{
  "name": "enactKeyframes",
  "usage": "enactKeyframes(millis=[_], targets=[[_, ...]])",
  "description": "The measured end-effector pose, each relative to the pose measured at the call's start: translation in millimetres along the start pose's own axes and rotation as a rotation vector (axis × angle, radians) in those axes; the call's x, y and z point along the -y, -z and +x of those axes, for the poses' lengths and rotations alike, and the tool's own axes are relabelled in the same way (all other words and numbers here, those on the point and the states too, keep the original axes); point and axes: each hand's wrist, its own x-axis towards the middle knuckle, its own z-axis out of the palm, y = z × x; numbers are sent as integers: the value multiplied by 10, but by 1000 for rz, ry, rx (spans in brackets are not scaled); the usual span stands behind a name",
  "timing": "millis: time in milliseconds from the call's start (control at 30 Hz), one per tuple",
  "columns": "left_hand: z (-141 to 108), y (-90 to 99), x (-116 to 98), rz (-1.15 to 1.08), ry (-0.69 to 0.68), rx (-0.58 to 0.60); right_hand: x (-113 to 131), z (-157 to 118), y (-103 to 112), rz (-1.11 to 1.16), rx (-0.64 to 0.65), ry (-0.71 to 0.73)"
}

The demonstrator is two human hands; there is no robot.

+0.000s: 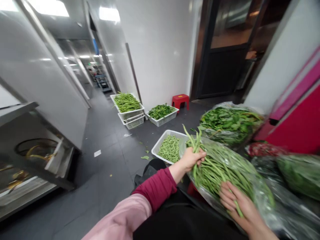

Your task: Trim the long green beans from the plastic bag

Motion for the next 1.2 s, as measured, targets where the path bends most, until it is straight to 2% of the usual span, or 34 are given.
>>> enactKeyframes(millis=[100,200,267,300,333,400,467,500,567,667,733,833,900,967,1000,1067,1133,1200], targets=[[-92,-137,-5,274,-153,-63,38,140,-45,267,-121,-73],[-195,-272,-54,389,-298,-7,55,298,25,429,-272,-82],[-223,-329,-90,389,-252,98,55,356,115,462,-388,-71],[-216,-346,-95,379,-192,175,59,363,157,454,-382,-77],[-196,-356,-87,365,-125,249,71,357,190,433,-320,-99],[-121,-355,-37,334,-13,346,123,321,225,373,-54,-206],[-31,-330,33,335,24,341,204,276,227,336,227,-345],[10,-315,63,363,20,326,246,257,221,332,318,-393],[68,-291,109,474,-34,319,304,233,198,331,379,-417],[105,-308,180,715,-204,285,294,222,119,228,261,-289],[133,-356,261,874,-278,184,238,223,40,45,63,-126],[244,-420,388,975,-284,41,178,220,-39,-360,-306,187],[371,-407,415,883,-225,-25,190,215,-16,-537,-452,337],[510,-334,376,646,-58,-40,231,217,70,-472,-453,352],[572,-282,339,482,51,-11,251,222,127,-359,-412,305],[660,-169,260,135,239,92,268,243,237,-96,-272,110],[697,-80,210,-130,345,201,238,269,301,87,-145,-85],[699,-39,209,-264,385,267,171,288,292,115,-46,-187]])
